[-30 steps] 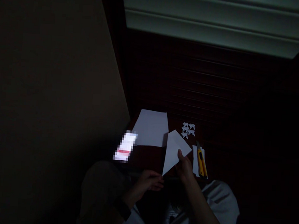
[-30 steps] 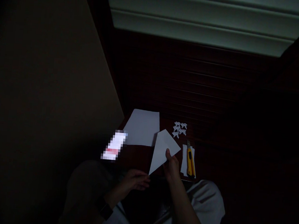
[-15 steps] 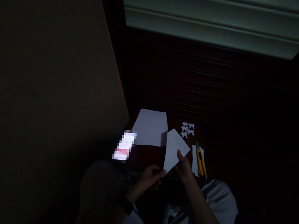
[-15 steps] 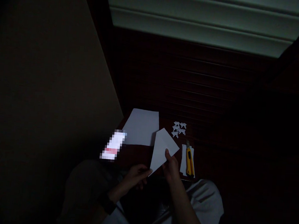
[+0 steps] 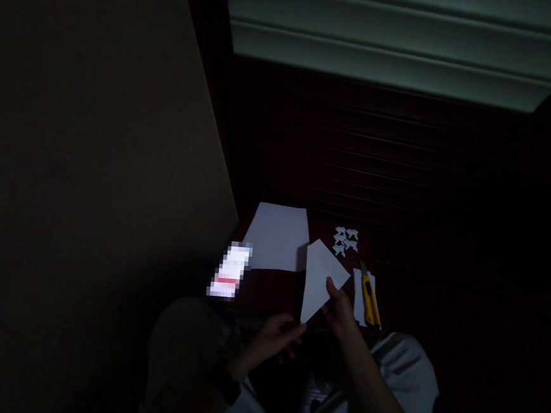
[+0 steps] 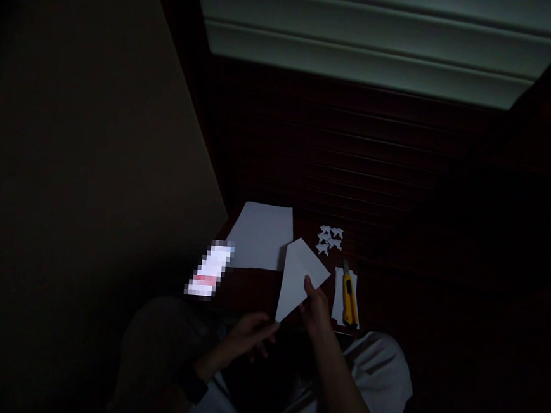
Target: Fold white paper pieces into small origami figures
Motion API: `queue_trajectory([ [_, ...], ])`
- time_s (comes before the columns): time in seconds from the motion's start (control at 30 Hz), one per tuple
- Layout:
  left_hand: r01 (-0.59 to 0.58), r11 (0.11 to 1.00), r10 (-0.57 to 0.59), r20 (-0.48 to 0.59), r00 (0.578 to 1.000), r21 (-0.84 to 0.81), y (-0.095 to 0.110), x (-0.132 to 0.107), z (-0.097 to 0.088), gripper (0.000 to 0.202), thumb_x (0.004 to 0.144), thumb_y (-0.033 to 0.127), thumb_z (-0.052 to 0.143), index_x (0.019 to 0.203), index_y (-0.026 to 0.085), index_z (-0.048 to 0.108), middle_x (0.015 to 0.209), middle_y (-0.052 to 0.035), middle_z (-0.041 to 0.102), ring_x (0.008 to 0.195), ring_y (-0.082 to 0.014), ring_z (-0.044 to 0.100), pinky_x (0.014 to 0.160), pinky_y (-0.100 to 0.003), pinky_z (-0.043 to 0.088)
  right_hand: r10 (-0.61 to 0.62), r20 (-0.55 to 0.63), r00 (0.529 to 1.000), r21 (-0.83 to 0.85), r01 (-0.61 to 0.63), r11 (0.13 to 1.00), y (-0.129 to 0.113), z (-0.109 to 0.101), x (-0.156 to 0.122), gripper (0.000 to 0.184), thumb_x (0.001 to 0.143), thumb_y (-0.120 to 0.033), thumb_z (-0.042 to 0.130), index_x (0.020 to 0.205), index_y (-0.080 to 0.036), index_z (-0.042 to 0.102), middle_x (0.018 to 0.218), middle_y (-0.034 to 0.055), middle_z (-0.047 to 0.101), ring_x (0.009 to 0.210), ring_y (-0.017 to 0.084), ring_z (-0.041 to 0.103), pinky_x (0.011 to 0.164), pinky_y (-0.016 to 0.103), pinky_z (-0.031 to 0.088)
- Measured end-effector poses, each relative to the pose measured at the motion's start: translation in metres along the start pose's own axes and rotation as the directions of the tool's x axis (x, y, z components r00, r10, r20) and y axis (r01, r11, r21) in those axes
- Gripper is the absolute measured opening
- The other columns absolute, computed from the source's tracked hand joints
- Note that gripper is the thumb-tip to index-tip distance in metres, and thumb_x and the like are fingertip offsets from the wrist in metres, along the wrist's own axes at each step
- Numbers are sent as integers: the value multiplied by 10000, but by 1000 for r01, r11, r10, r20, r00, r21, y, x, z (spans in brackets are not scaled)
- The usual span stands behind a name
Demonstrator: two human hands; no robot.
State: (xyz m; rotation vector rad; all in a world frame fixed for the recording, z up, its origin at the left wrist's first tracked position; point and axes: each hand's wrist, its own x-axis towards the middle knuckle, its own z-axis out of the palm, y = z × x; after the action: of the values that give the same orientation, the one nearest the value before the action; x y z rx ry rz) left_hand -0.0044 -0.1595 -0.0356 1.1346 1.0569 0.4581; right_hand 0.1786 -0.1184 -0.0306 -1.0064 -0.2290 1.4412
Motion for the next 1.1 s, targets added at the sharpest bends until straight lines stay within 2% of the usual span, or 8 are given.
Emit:
queue_trajectory([
  [0.07,-13,1000,14,17,1000,-2,1,2,0,436,718,542,503,938,166,527,865,-91,656,525,-145,622,323,-156,357,-5,16,1000,3,5,1000,1,0,-2,382,683,-323,680,1026,-185,585,1030,36,641,896,198,608,715,284,528],
  [0.23,-51,998,50,40,998,40,0,6,3,437,730,537,484,807,117,581,870,-115,657,567,-151,624,361,-169,380,-5,24,1000,-9,5,1000,4,-2,-4,395,677,-331,684,1020,-162,585,965,52,662,850,212,624,696,297,533],
  [0.37,-113,993,111,41,993,32,-3,3,4,396,765,518,447,801,134,537,791,-66,636,544,-133,604,357,-163,374,1,69,998,30,-3,1000,2,-6,-1,403,684,-301,683,1043,-154,571,1009,61,649,888,222,614,719,301,532],
  [0.5,-129,991,129,19,992,25,-8,2,2,345,806,505,381,818,169,455,672,-4,581,483,-121,583,328,-154,353,5,51,999,67,-8,998,1,-11,4,380,679,-262,691,1029,-171,576,1015,42,648,906,219,606,721,303,537],
  [0.83,-127,989,125,32,992,75,-32,-5,-16,321,796,483,429,785,166,475,658,-3,586,525,-129,594,348,-159,383,6,75,997,-57,-1,998,3,-13,6,388,668,-313,693,1012,-171,583,1012,66,646,903,238,604,682,316,532],
  [0.97,-157,988,154,-172,973,-3,-12,7,-35,365,773,504,466,742,143,509,653,-34,606,540,-147,608,374,-187,424,40,178,983,-161,-11,987,-5,-11,6,379,677,-341,680,993,-150,596,963,88,657,866,236,612,687,321,510],
  [1.03,-170,977,134,-252,958,-126,11,16,-44,392,778,505,464,850,131,554,826,-97,646,680,-188,641,485,-247,503,109,239,965,-267,-43,963,-10,-10,7,358,654,-342,697,931,-127,623,910,98,668,812,226,623,696,319,495],
  [1.1,-197,950,141,-230,963,-241,33,26,-52,419,775,483,495,1006,138,551,985,-131,632,804,-217,638,630,-319,535,174,281,944,-375,-59,925,-15,-9,10,359,622,-348,718,881,-111,643,859,101,675,754,215,627,681,317,482],
])
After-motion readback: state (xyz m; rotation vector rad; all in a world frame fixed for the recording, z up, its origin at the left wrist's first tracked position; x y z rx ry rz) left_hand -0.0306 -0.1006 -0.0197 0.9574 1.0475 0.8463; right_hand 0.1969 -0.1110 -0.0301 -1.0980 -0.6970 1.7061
